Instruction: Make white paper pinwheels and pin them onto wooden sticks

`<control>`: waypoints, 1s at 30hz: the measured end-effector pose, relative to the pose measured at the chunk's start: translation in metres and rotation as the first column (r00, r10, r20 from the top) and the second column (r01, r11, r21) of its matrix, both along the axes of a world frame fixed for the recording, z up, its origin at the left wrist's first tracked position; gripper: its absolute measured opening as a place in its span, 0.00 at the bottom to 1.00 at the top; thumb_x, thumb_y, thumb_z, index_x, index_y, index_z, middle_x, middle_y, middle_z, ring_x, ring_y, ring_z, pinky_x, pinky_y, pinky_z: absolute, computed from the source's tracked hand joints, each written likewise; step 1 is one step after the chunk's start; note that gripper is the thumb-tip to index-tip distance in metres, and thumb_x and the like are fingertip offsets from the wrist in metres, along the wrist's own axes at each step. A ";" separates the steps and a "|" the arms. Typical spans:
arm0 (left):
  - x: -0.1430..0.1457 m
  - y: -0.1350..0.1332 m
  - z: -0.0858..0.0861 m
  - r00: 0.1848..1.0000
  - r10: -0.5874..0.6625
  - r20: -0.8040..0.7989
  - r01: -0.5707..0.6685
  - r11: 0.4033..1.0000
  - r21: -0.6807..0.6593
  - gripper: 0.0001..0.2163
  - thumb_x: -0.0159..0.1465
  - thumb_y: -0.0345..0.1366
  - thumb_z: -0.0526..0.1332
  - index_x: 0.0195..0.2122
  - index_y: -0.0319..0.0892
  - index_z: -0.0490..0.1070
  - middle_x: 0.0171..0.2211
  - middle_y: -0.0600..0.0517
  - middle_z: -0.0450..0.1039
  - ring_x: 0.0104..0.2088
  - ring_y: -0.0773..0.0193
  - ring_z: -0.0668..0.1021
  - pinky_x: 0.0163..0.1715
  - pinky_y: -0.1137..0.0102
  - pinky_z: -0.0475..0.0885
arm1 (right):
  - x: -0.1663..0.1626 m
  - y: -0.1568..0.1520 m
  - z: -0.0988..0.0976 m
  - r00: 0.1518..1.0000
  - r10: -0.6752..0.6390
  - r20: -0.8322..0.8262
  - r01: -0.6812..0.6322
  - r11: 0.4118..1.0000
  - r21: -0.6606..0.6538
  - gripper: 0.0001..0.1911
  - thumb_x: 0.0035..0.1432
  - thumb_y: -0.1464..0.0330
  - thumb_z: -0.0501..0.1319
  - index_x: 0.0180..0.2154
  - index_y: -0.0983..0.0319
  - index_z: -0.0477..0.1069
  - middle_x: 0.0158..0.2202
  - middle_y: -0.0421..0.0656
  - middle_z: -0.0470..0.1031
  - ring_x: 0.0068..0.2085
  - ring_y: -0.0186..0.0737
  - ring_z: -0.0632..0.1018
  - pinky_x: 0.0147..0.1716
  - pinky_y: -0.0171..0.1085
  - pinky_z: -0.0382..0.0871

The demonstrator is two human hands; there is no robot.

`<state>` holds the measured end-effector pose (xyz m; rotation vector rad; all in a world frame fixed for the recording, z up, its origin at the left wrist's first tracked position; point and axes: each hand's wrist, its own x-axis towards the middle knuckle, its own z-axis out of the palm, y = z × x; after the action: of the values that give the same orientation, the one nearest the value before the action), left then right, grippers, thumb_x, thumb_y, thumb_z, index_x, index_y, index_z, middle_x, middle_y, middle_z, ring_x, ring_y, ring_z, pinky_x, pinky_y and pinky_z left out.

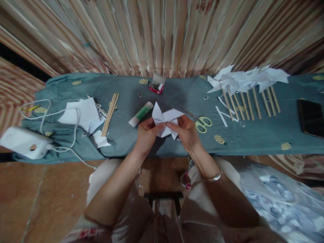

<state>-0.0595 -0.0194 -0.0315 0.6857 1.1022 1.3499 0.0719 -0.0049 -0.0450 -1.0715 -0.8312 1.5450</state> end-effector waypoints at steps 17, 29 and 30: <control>-0.008 -0.005 -0.001 0.996 0.019 -0.085 -0.015 0.999 0.041 0.13 0.45 0.40 0.75 0.31 0.40 0.81 0.30 0.50 0.82 0.29 0.62 0.79 0.33 0.68 0.74 | -0.007 0.002 -0.004 0.999 0.047 0.020 -0.048 0.998 0.028 0.25 0.37 0.60 0.78 0.39 0.59 0.75 0.32 0.38 0.83 0.35 0.41 0.82 0.38 0.40 0.77; -0.110 0.022 0.006 0.752 0.478 -0.454 -0.368 0.876 0.311 0.14 0.50 0.44 0.70 0.33 0.40 0.79 0.30 0.51 0.78 0.28 0.67 0.74 0.32 0.72 0.70 | 0.000 0.010 -0.006 1.000 0.018 -0.003 -0.018 0.996 0.093 0.20 0.39 0.63 0.76 0.37 0.57 0.76 0.36 0.39 0.84 0.38 0.44 0.83 0.44 0.43 0.78; -0.120 0.026 0.006 0.729 0.489 -0.479 -0.376 0.871 0.317 0.13 0.50 0.43 0.69 0.33 0.39 0.79 0.29 0.51 0.78 0.28 0.67 0.74 0.32 0.72 0.70 | 0.000 0.010 -0.005 1.000 0.009 -0.015 -0.007 0.995 0.096 0.20 0.39 0.63 0.76 0.37 0.57 0.76 0.35 0.39 0.84 0.38 0.43 0.83 0.44 0.43 0.78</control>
<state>-0.1791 0.0067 -0.0258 1.0518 1.6845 1.7407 0.0716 0.0054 -0.0498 -0.9870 -0.8910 1.5029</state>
